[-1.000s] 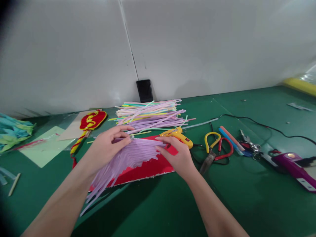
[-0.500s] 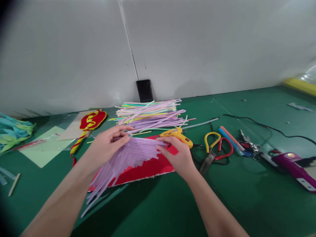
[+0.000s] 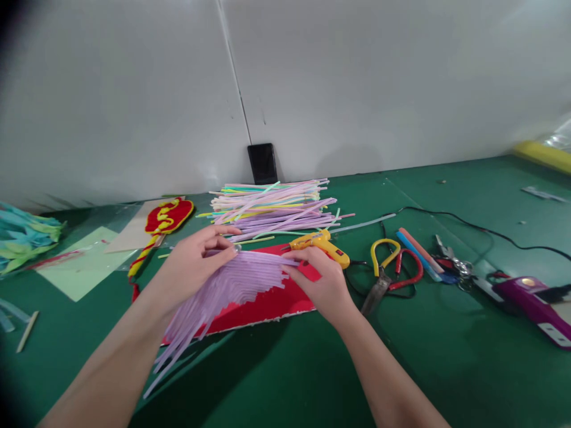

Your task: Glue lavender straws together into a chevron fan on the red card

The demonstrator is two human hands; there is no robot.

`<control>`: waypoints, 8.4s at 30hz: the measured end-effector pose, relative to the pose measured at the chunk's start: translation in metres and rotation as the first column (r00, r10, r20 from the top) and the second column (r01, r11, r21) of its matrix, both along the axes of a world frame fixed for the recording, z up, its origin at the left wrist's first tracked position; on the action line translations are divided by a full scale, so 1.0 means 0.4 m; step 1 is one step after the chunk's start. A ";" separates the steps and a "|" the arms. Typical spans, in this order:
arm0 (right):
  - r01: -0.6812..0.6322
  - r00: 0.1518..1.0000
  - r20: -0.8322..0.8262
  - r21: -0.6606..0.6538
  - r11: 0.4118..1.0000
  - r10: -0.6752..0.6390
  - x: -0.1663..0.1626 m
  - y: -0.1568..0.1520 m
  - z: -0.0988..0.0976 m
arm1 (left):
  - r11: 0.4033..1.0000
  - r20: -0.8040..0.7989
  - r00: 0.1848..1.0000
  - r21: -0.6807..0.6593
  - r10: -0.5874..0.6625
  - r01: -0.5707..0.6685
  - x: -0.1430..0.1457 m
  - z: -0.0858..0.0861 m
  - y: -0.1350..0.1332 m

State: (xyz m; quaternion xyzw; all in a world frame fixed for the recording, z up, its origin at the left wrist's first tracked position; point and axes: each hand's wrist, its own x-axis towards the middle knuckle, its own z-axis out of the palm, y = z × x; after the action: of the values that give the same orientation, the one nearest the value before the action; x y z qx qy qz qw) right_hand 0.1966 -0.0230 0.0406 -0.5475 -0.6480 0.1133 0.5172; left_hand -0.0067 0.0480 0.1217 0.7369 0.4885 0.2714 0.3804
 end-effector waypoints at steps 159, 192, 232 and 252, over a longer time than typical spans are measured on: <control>-0.094 0.950 -0.309 -0.174 0.980 0.036 0.003 0.003 -0.013 | 0.993 -0.087 0.990 -0.029 -0.115 0.113 0.008 -0.009 -0.006; -0.280 0.914 -0.371 -0.291 0.915 0.162 -0.010 -0.006 -0.007 | 0.976 -0.102 0.970 -0.023 -0.220 0.218 0.034 -0.026 -0.045; 0.669 0.691 0.475 -0.134 0.732 -0.545 0.088 0.032 -0.077 | 0.945 -0.322 0.944 0.326 0.070 0.041 0.049 -0.270 0.049; 0.637 0.676 0.583 -0.154 0.756 -0.451 0.091 0.027 -0.020 | 0.892 -0.413 0.901 0.446 0.135 0.070 0.059 -0.292 0.027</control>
State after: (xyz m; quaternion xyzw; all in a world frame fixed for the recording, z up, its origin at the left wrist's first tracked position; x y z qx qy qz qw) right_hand 0.2330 -0.0123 0.0328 -0.8086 -0.5341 -0.0865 0.2311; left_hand 0.0170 0.0589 0.0048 0.8377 0.4970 0.2128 0.0767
